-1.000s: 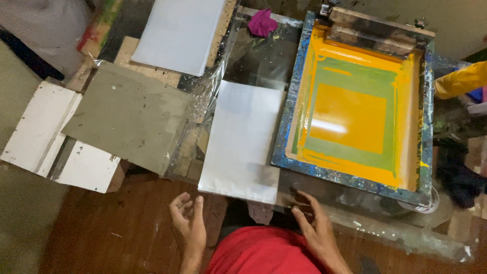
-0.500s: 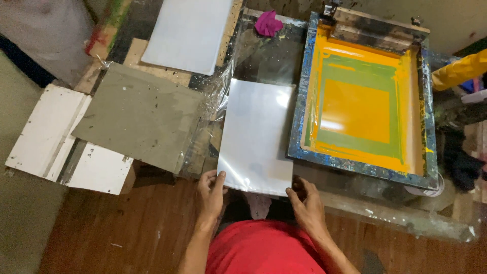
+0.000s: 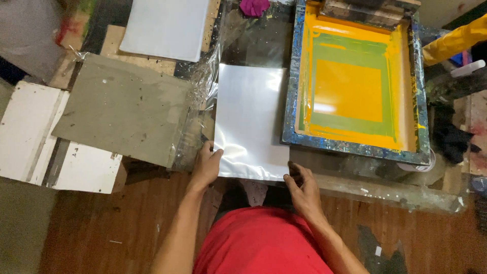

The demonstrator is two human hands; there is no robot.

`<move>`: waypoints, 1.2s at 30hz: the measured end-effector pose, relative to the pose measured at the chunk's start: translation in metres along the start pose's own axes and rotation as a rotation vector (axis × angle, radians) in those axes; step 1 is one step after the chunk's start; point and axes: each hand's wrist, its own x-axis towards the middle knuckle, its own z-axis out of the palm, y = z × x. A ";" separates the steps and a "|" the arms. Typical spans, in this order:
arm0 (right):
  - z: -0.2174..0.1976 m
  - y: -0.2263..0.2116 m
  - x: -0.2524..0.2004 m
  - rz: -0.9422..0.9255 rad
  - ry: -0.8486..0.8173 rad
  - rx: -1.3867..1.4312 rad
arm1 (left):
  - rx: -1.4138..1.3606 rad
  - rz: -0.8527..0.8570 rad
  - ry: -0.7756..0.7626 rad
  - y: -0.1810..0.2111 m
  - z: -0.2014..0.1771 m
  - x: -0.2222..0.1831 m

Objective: Manual screen printing of yellow ink onto small sheets using a squeegee and a hinged screen frame.

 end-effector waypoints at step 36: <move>0.006 0.037 -0.019 0.018 0.134 0.237 | -0.090 -0.041 0.104 -0.008 0.041 -0.076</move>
